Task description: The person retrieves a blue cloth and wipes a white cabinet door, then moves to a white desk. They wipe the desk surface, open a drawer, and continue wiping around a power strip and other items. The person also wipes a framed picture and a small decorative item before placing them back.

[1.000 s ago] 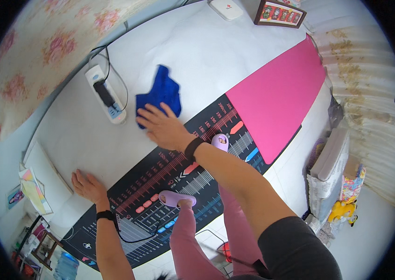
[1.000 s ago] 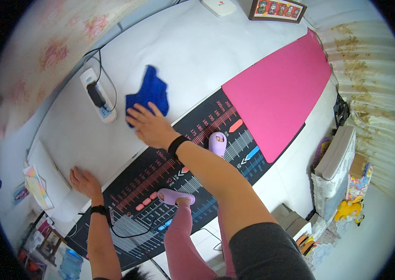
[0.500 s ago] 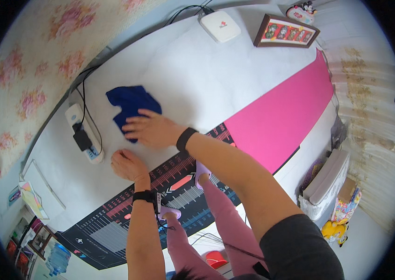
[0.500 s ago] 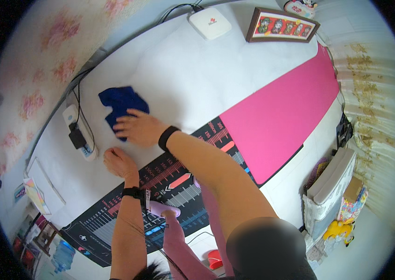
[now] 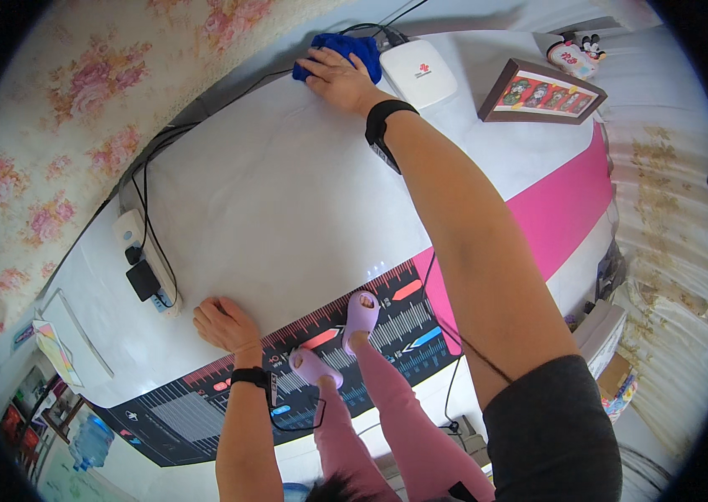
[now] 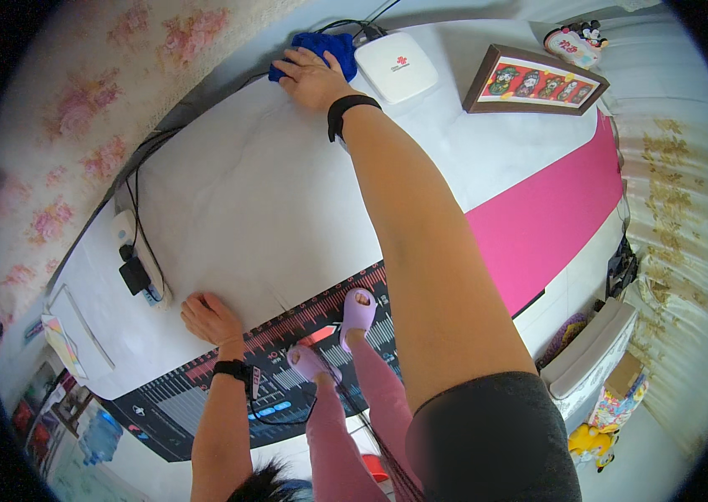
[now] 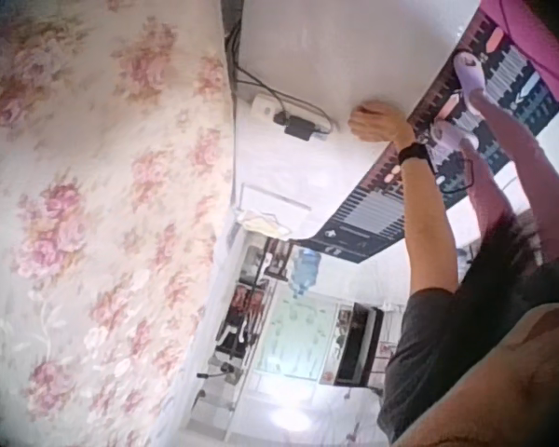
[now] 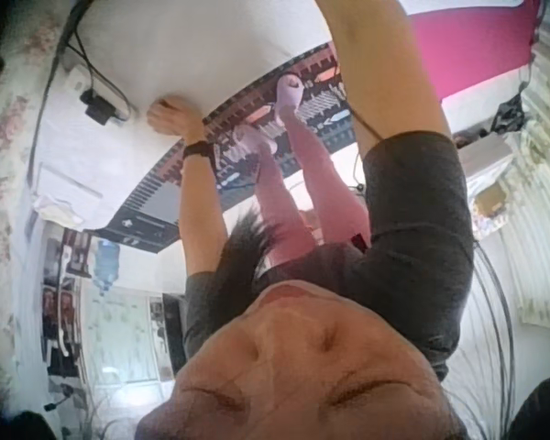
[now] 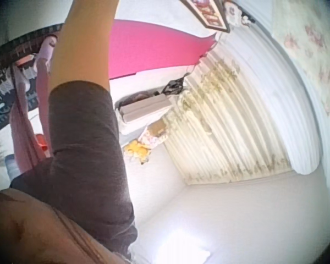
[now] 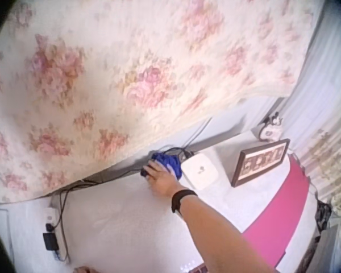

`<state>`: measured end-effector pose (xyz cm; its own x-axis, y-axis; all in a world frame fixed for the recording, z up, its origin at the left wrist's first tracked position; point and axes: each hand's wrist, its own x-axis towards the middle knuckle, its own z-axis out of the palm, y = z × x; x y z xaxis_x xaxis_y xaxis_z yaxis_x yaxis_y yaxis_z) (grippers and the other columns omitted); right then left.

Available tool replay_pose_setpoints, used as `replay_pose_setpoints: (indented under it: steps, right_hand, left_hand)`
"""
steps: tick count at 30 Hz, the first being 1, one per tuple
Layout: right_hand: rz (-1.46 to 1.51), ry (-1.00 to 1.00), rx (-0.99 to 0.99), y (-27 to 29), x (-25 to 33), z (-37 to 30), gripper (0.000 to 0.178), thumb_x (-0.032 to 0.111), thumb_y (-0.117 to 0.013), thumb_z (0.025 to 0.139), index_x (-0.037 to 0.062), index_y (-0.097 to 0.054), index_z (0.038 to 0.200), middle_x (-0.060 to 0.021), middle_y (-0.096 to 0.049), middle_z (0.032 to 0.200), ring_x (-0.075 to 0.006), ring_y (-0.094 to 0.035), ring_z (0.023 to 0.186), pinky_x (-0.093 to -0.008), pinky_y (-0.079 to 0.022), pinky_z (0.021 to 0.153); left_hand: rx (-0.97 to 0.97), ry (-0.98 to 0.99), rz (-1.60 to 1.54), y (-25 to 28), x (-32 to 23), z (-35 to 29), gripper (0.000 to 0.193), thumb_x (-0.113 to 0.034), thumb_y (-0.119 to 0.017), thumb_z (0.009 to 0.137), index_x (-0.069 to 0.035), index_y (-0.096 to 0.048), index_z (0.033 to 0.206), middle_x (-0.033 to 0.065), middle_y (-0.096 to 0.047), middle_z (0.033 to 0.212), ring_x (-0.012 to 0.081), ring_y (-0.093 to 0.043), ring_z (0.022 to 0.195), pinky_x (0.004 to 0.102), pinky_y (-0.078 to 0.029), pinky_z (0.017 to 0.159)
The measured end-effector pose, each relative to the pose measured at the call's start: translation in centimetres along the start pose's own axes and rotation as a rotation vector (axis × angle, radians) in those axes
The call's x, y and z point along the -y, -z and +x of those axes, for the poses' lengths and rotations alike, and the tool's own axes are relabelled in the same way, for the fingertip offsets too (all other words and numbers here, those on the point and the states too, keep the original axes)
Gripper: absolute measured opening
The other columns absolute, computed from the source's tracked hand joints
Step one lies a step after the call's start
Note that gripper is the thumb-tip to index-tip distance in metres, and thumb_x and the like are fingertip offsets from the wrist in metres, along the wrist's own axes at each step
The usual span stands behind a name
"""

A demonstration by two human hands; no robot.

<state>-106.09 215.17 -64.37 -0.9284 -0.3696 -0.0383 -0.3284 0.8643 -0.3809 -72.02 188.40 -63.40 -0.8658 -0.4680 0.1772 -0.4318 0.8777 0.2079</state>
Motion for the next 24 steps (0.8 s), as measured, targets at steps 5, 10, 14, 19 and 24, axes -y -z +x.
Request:
replay_pose_setpoints:
  steps: [5,10,14,19,24]
  right_hand:
    - [-0.037,0.052,-0.23,-1.5,1.9,-6.1,0.046,0.032,-0.052,0.091,0.0156,-0.051,0.134,-0.0089,-0.042,0.144,-0.0258,-0.032,0.137,-0.0543,-0.017,0.112]
    - [-0.089,0.073,0.057,0.9,0.2,-23.3,0.05,0.027,-0.057,0.088,0.0174,-0.047,0.137,-0.0075,-0.035,0.149,-0.0237,-0.03,0.139,-0.0511,-0.019,0.112]
    - [-0.239,-0.546,-0.087,3.4,-7.4,-27.5,0.058,0.028,-0.058,0.087,0.0173,-0.04,0.141,-0.009,-0.032,0.15,-0.0274,-0.028,0.14,-0.0585,-0.027,0.105]
    - [-0.267,-0.153,-0.101,-2.3,4.1,-28.5,0.061,0.026,-0.058,0.082,0.0074,-0.044,0.138,-0.013,-0.034,0.148,-0.0334,-0.027,0.139,-0.0649,-0.021,0.106]
    - [0.294,0.262,0.066,-4.2,16.3,-29.8,0.05,0.032,-0.057,0.088,0.0109,-0.052,0.133,-0.0066,-0.038,0.149,-0.021,-0.03,0.14,-0.0459,-0.018,0.116]
  left_hand:
    - [-0.002,-0.013,0.031,-0.2,0.3,0.0,0.021,-0.027,-0.051,0.09,-0.007,-0.055,0.085,0.0104,-0.05,0.085,0.0315,-0.049,0.083,0.0441,-0.038,0.072]
    - [-0.012,-0.028,0.044,-0.4,0.2,0.1,0.022,-0.028,-0.049,0.091,-0.007,-0.054,0.087,0.0105,-0.05,0.087,0.0317,-0.049,0.083,0.0442,-0.038,0.071]
    - [0.008,-0.02,0.09,-0.3,0.2,0.0,0.023,-0.029,-0.048,0.092,-0.007,-0.054,0.087,0.0108,-0.049,0.088,0.0321,-0.049,0.085,0.0445,-0.038,0.07]
    - [-0.011,-0.043,0.085,-0.4,0.3,0.0,0.023,-0.029,-0.048,0.092,-0.007,-0.053,0.088,0.0111,-0.049,0.088,0.0323,-0.049,0.084,0.0445,-0.038,0.07]
    - [0.0,-0.006,0.09,-0.6,0.3,0.1,0.023,-0.029,-0.049,0.091,-0.007,-0.053,0.087,0.011,-0.05,0.089,0.0323,-0.051,0.084,0.0449,-0.039,0.071]
